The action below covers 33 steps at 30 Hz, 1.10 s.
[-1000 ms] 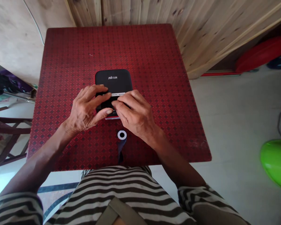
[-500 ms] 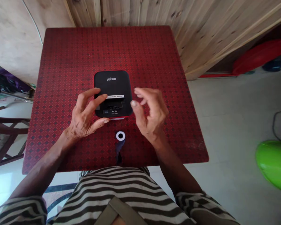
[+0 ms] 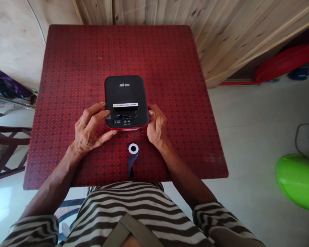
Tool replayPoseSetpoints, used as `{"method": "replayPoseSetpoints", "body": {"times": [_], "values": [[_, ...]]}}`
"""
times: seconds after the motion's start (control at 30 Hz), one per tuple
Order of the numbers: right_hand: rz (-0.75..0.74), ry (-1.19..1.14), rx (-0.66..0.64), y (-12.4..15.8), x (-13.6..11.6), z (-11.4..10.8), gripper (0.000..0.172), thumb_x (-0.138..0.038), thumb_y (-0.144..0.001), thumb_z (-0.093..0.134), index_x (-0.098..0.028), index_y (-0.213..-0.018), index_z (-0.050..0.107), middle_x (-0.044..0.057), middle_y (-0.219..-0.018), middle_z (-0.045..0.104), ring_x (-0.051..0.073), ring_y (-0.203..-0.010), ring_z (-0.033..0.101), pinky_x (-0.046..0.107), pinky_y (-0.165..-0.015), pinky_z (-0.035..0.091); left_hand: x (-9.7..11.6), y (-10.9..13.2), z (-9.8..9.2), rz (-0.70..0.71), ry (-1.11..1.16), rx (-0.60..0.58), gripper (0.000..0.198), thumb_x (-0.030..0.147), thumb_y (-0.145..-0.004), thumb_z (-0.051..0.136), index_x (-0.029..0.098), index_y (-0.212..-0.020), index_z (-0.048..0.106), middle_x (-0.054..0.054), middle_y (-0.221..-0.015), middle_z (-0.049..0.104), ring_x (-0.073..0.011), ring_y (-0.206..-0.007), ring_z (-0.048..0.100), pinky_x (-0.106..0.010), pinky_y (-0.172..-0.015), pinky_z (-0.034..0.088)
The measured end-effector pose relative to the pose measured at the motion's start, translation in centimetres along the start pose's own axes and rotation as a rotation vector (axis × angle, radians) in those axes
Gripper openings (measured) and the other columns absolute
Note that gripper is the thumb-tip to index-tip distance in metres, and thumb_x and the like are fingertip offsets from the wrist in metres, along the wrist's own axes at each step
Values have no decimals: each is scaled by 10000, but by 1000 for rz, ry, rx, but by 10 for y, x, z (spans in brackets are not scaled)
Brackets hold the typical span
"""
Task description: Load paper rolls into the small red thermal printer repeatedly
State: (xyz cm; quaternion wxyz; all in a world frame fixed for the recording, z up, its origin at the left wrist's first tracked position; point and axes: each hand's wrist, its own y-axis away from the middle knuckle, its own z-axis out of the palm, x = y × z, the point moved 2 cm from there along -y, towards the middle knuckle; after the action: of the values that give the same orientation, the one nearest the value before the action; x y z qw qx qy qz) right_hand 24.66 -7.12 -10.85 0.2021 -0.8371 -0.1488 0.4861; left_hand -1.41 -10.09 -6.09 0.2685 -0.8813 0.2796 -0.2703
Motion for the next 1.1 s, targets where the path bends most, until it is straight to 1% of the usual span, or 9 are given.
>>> {"method": "replayPoseSetpoints", "body": {"times": [0.17, 0.43, 0.57, 0.67, 0.73, 0.83, 0.97, 1.03, 1.1], "values": [[6, -3, -9, 1, 4, 1, 564, -599, -1161, 274, -250, -1156, 717, 76, -1064, 790, 215, -981, 757, 364, -873, 597, 1, 0, -1, 29, 44, 30, 662, 524, -917, 851, 282, -1479, 597, -116, -1452, 684, -298, -1293, 725, -454, -1100, 652], [16, -35, -19, 1, 4, 2, 562, -603, -1163, 258, -269, -1170, 709, 70, -1063, 776, 216, -983, 757, 371, -874, 599, 0, -1, 0, 40, 48, 56, 632, 508, -912, 869, 276, -1443, 619, -114, -1442, 691, -285, -1266, 743, -445, -1060, 678], [10, -56, -14, 1, 3, 1, 523, -578, -1168, 280, -275, -1186, 707, 68, -1092, 778, 216, -1015, 756, 371, -892, 600, 2, -3, -3, 28, 37, 38, 554, 531, -943, 836, 290, -1396, 627, -87, -1458, 671, -255, -1227, 746, -456, -1018, 709], [19, -64, -25, 1, 2, 0, 524, -578, -1168, 286, -271, -1191, 710, 72, -1114, 783, 215, -1043, 758, 373, -921, 604, 1, -5, -5, 16, 54, 7, 453, 525, -998, 774, 260, -1344, 650, -66, -1458, 643, -230, -1230, 726, -436, -998, 715], [31, -64, -27, 1, 1, 0, 538, -593, -1163, 289, -264, -1190, 714, 77, -1116, 785, 216, -1044, 761, 375, -928, 608, -1, -6, -6, 20, 85, -4, 440, 525, -988, 787, 242, -1305, 671, -66, -1437, 634, -239, -1239, 712, -431, -964, 723], [52, -60, -29, 1, 2, 0, 577, -634, -1150, 281, -261, -1179, 720, 87, -1131, 796, 223, -1055, 769, 386, -939, 618, -3, -8, -6, 15, 131, -7, 490, 536, -915, 863, 251, -1272, 688, -81, -1415, 631, -272, -1240, 701, -451, -908, 732], [66, -42, -43, 1, 2, -1, 612, -665, -1139, 271, -269, -1159, 737, 88, -1143, 812, 231, -1082, 773, 406, -960, 620, -5, -7, -3, -49, 136, -9, 513, 575, -904, 858, 287, -1284, 670, -88, -1405, 633, -296, -1266, 690, -505, -954, 703], [59, -37, 11, -2, -2, -8, 547, -619, -1150, 317, -271, -1187, 738, 81, -1147, 815, 228, -1093, 773, 414, -970, 618, -5, -4, 0, -42, 119, 5, 545, 588, -898, 857, 288, -1304, 652, -87, -1381, 647, -292, -1245, 700, -518, -990, 681], [28, -24, 112, -12, -14, -19, 426, -524, -1157, 407, -262, -1209, 740, 77, -1133, 810, 216, -1058, 776, 402, -943, 624, -6, -1, 2, -20, 105, 13, 576, 575, -902, 853, 277, -1340, 627, -90, -1358, 657, -286, -1222, 710, -507, -1011, 664]]}}
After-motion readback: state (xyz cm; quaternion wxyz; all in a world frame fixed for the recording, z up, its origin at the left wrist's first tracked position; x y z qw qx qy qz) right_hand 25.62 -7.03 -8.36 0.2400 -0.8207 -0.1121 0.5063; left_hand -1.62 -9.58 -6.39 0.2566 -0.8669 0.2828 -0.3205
